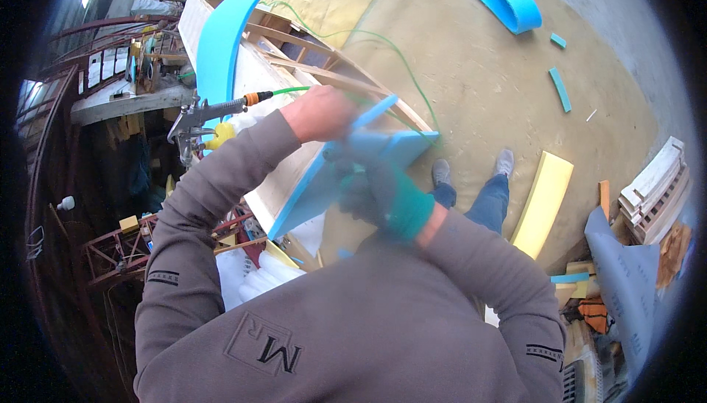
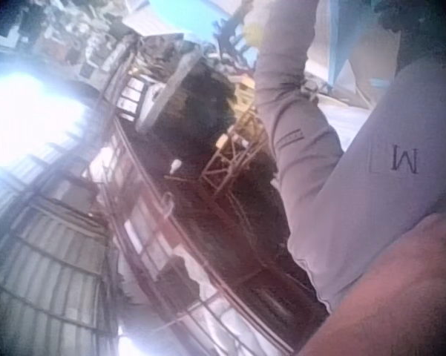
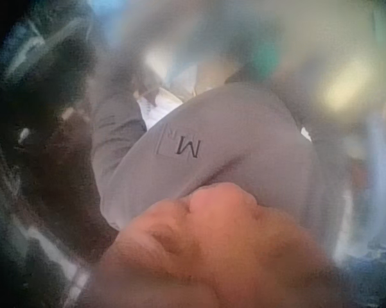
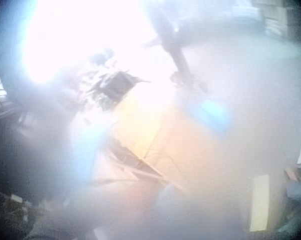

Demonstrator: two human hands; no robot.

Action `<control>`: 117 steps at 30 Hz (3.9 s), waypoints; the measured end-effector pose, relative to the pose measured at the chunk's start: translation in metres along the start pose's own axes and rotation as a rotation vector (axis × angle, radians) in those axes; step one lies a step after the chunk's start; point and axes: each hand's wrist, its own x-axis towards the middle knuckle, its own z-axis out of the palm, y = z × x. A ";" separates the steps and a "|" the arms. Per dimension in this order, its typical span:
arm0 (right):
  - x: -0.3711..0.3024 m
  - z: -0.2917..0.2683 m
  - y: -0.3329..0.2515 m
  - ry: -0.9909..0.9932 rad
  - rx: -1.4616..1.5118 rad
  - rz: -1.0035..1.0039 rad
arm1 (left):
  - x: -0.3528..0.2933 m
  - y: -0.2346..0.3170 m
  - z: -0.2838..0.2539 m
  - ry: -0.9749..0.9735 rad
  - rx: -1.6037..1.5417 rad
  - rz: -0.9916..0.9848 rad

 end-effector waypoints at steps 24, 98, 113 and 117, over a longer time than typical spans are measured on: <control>-0.186 -0.200 -0.033 0.479 -0.818 -0.585 | 0.098 0.243 -0.110 0.636 -1.096 0.942; 0.031 -0.643 -0.922 1.112 -1.715 -0.357 | 0.042 0.169 0.162 0.717 -1.613 -2.292; 0.118 -0.719 -0.993 0.671 -1.433 -0.031 | 0.054 0.154 0.113 0.432 -1.491 -2.426; 0.106 -0.611 -0.949 0.612 -1.660 -0.249 | 0.068 0.156 0.115 0.572 -1.465 -2.385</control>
